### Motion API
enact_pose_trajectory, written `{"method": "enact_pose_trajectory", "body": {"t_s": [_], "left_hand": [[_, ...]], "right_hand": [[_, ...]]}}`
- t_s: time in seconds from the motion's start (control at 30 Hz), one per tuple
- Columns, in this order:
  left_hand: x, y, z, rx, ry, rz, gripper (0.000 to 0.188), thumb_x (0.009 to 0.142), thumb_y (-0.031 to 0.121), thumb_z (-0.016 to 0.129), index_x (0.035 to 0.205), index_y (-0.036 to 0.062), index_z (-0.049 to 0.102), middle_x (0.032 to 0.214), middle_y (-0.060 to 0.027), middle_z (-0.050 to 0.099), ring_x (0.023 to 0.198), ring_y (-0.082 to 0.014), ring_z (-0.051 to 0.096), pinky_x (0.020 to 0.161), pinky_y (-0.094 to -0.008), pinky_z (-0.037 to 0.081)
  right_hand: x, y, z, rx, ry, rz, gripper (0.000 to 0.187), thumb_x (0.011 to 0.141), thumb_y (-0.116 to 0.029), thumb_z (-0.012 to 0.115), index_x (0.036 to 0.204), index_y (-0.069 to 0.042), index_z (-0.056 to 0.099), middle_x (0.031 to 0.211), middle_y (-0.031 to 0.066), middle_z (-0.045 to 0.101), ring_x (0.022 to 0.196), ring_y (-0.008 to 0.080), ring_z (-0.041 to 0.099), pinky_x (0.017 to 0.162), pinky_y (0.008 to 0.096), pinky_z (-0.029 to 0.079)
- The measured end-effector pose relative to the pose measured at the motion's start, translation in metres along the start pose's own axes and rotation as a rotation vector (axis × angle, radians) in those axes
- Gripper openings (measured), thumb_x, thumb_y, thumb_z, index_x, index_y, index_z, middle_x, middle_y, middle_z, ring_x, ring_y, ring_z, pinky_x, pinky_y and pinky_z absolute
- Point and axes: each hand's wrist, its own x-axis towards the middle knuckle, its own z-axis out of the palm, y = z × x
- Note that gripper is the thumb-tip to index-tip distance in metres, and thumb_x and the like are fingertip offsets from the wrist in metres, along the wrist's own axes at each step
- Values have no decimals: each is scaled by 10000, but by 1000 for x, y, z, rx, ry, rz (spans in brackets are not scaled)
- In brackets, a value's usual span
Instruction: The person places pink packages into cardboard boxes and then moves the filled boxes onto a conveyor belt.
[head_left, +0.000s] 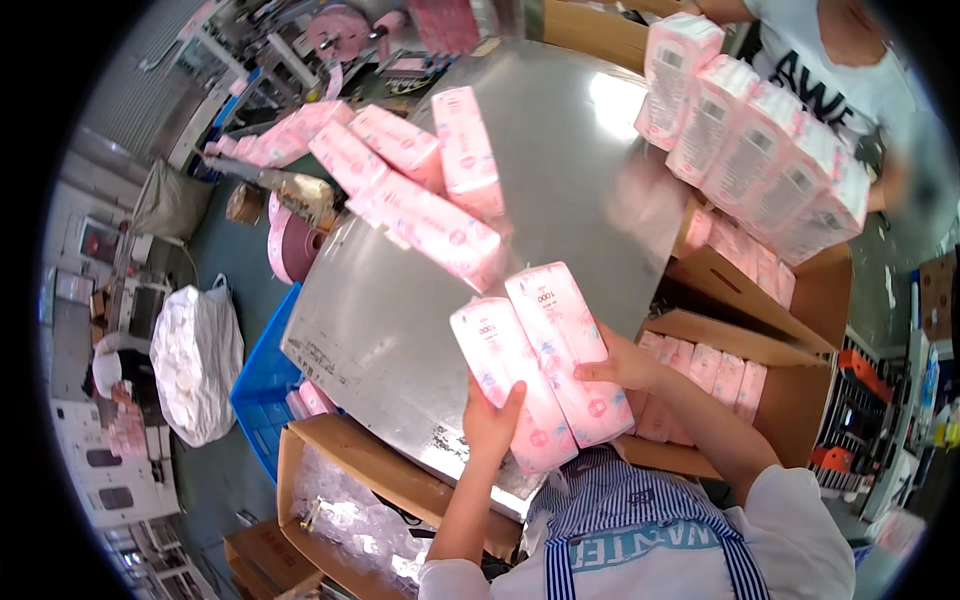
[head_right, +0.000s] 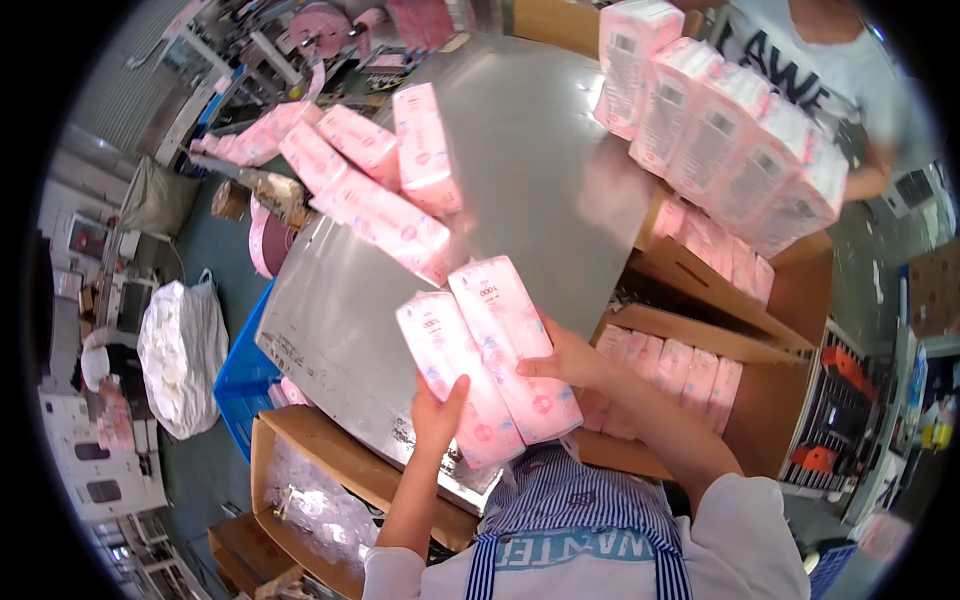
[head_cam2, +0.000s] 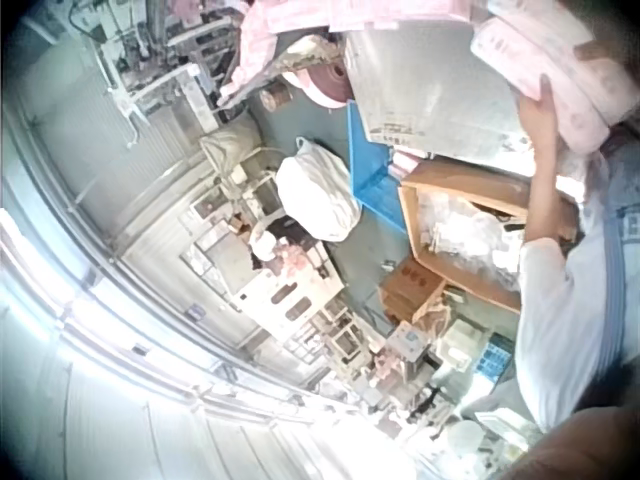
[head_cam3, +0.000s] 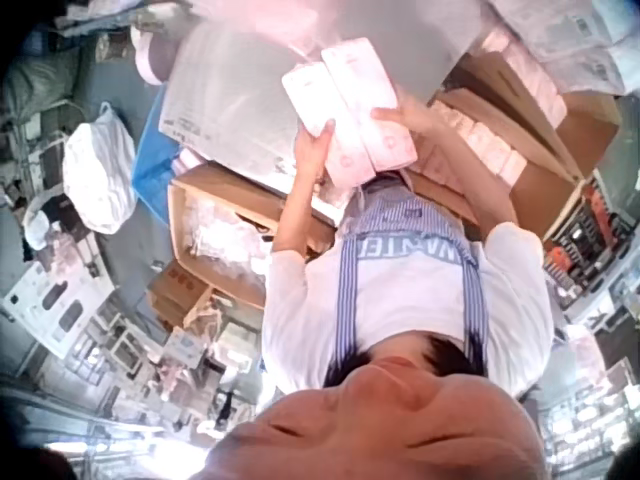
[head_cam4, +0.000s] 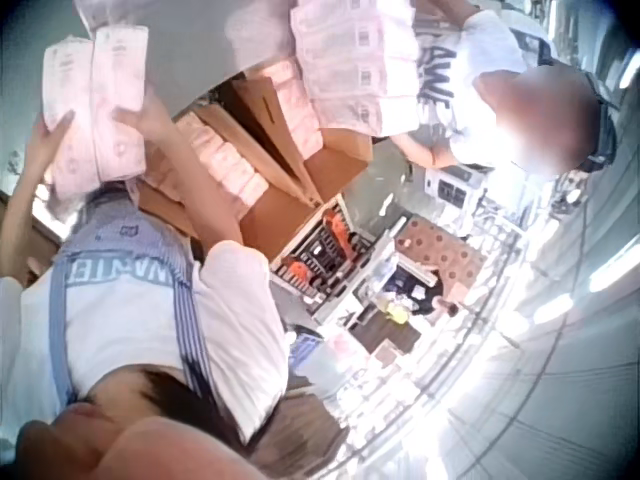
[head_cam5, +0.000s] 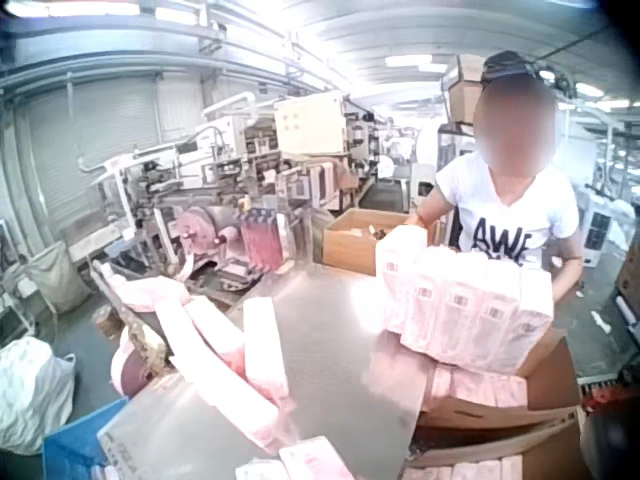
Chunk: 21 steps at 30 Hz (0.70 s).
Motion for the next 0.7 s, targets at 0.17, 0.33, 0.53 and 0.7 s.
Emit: {"method": "enact_pose_trajectory", "body": {"t_s": [0.17, 0.33, 0.53, 0.7], "left_hand": [[-24, 5, 4, 198, -158, 241, 630, 709, 188, 762, 1225, -19, 467, 1159, -204, 519, 989, -296, 565, 819, -350, 472], [-52, 19, 39, 105, -312, 243, 551, 731, 186, 753, 1185, -8, 508, 1191, -176, 490, 997, -269, 567, 801, -343, 484], [-78, 27, 129, -254, -487, 230, 450, 790, 134, 725, 1166, 0, 518, 1073, -97, 569, 905, -183, 600, 720, -280, 503], [-81, 10, 209, 521, -695, 161, 576, 854, 274, 610, 1302, -21, 401, 1055, -212, 597, 870, -361, 611, 779, -393, 495]], "right_hand": [[-57, -31, -21, 96, 69, -111, 1002, 697, -244, 795, 1446, -17, 171, 1400, 149, 370, 1282, 250, 365, 1062, 362, 291], [-121, -31, -33, 245, 176, -52, 1001, 661, -281, 809, 1434, -38, 221, 1383, 139, 397, 1272, 250, 386, 1056, 376, 305], [-235, -26, -98, -360, 556, 28, 711, 661, -440, 762, 1191, -26, 532, 1068, 178, 617, 1007, 328, 596, 845, 383, 475], [-291, 45, -117, -528, 529, 481, 655, 744, -495, 673, 1203, -48, 533, 960, 177, 662, 868, 322, 654, 782, 392, 506]]}}
